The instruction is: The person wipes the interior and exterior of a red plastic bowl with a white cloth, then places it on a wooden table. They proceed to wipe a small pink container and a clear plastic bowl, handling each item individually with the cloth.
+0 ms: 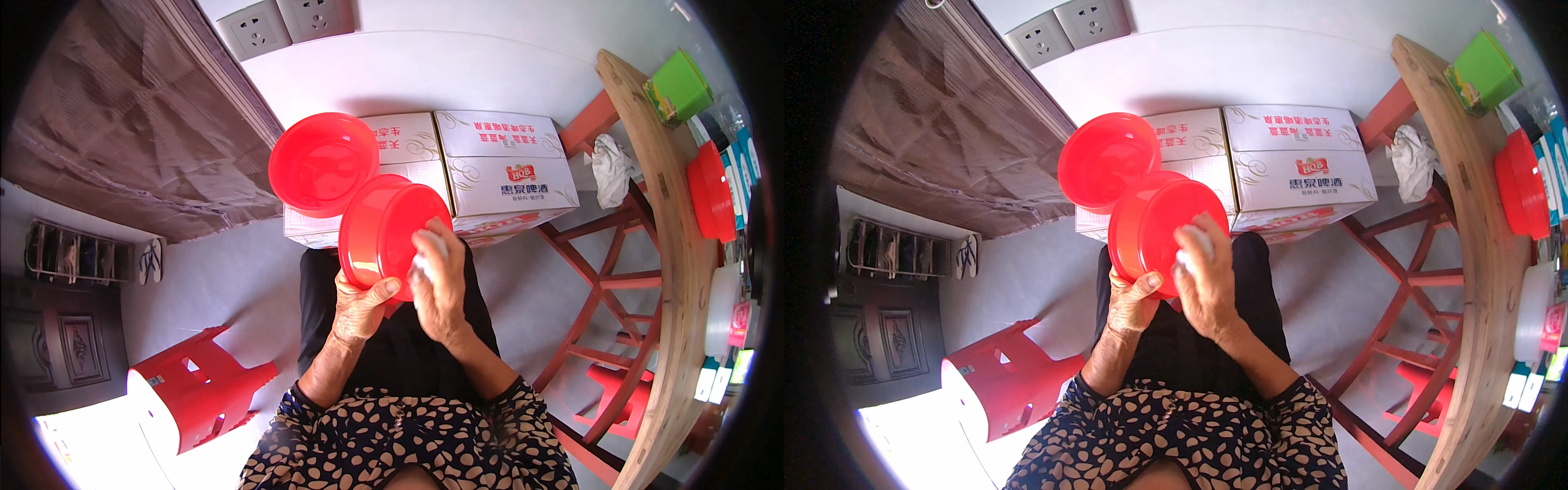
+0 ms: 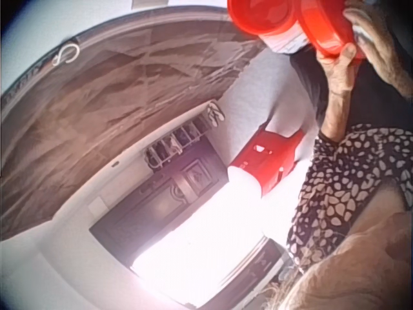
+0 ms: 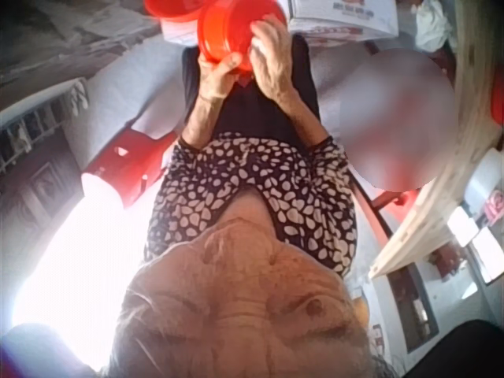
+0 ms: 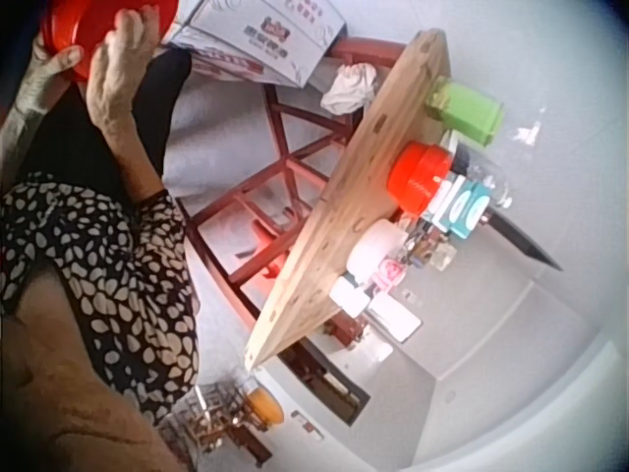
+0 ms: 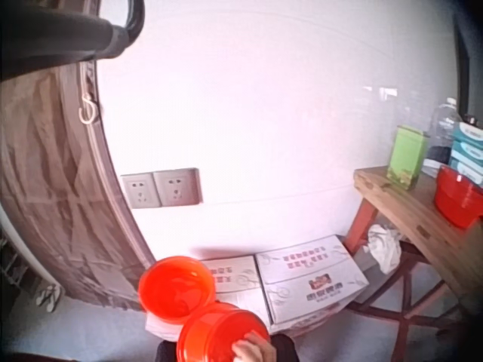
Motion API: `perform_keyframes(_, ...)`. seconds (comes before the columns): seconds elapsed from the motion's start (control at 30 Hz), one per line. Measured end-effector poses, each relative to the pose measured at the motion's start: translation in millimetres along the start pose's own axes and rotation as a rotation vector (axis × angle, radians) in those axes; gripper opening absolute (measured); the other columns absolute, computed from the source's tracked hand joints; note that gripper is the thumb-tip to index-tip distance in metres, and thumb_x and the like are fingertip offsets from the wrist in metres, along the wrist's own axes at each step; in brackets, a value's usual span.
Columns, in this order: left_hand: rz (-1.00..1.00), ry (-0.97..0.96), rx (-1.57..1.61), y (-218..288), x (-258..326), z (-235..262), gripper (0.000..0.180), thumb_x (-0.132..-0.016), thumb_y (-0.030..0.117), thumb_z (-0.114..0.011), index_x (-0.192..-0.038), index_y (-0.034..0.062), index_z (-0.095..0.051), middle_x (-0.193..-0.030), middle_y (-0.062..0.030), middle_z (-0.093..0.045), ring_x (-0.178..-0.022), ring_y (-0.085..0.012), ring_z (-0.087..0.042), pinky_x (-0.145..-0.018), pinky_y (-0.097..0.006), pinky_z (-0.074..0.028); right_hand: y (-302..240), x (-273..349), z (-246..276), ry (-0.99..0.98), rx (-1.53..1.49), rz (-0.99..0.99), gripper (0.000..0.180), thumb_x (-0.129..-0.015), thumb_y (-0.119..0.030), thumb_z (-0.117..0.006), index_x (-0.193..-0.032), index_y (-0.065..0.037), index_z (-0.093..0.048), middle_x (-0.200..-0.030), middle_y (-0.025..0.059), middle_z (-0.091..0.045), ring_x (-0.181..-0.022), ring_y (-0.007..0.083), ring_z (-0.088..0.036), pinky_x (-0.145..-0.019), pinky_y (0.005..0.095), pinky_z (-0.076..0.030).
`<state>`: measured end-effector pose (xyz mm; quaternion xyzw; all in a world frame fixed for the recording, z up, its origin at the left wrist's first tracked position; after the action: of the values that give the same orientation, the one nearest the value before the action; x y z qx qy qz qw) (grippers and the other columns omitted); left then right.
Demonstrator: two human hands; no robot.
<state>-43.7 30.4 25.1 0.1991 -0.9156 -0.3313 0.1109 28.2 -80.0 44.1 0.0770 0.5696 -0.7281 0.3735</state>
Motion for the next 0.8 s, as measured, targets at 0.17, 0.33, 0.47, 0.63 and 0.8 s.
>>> perform_keyframes(0.17, 0.032, -0.026, 0.013, 2, 4, -3, 0.040, -0.075, 0.001, -0.076, -0.112, 0.0014, -0.060, -0.103, -0.0081, -0.066, -0.096, -0.0168, -0.063, -0.085, -0.033, -0.052, -11, -12, -2, -0.070, -0.027, 0.255, 0.033, -0.087, -0.011, -0.059, -0.119, -0.007, -0.055, -0.129, 0.0187, -0.045, -0.123, 0.0393, -0.043, -0.101, 0.0451, -0.037)
perform_keyframes(0.33, 0.062, -0.058, -0.111, 0, 10, -10, 0.042, -0.070, -0.001, -0.080, -0.108, 0.0031, -0.063, -0.103, -0.0056, -0.067, -0.096, -0.0151, -0.062, -0.087, -0.033, -0.051, 6, -42, 15, -0.034, -0.002, 0.141, 0.032, -0.086, -0.009, -0.056, -0.118, -0.006, -0.055, -0.130, 0.0176, -0.045, -0.121, 0.0355, -0.043, -0.102, 0.0426, -0.034)
perform_keyframes(0.47, 0.101, -0.101, -0.248, -6, 8, -2, 0.044, -0.067, -0.001, -0.082, -0.107, 0.0030, -0.064, -0.102, -0.0045, -0.067, -0.093, -0.0126, -0.062, -0.086, -0.030, -0.051, 16, -55, 25, -0.015, -0.373, -0.135, 0.030, -0.089, -0.006, -0.055, -0.119, -0.004, -0.052, -0.126, 0.0167, -0.045, -0.114, 0.0305, -0.048, -0.094, 0.0365, -0.040)
perform_keyframes(0.63, 0.148, -0.155, -0.357, -16, 2, -9, 0.038, -0.070, -0.002, -0.080, -0.104, 0.0027, -0.065, -0.096, -0.0024, -0.068, -0.087, -0.0083, -0.062, -0.079, -0.025, -0.052, -2, -41, 40, -0.156, -0.072, 0.043, 0.031, -0.081, -0.004, -0.062, -0.111, -0.003, -0.054, -0.120, 0.0174, -0.050, -0.111, 0.0332, -0.050, -0.095, 0.0418, -0.039)
perform_keyframes(0.8, 0.102, -0.223, -0.543, -30, 6, -10, 0.030, -0.071, -0.001, -0.079, -0.098, 0.0027, -0.067, -0.091, 0.0013, -0.067, -0.082, -0.0047, -0.058, -0.075, -0.023, -0.050, -7, -45, 59, -0.325, 0.165, 0.097, 0.024, -0.078, -0.004, -0.060, -0.101, -0.004, -0.056, -0.112, 0.0154, -0.053, -0.104, 0.0325, -0.052, -0.092, 0.0415, -0.041)
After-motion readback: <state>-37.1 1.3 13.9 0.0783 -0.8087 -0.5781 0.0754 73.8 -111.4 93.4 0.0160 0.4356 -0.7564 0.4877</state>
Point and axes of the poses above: each hand's wrist, its own x-axis away from the middle knuckle, its own z-axis out of the back of the hand, y = z × x, the point moved 2 cm from there along -x, towards the middle knuckle
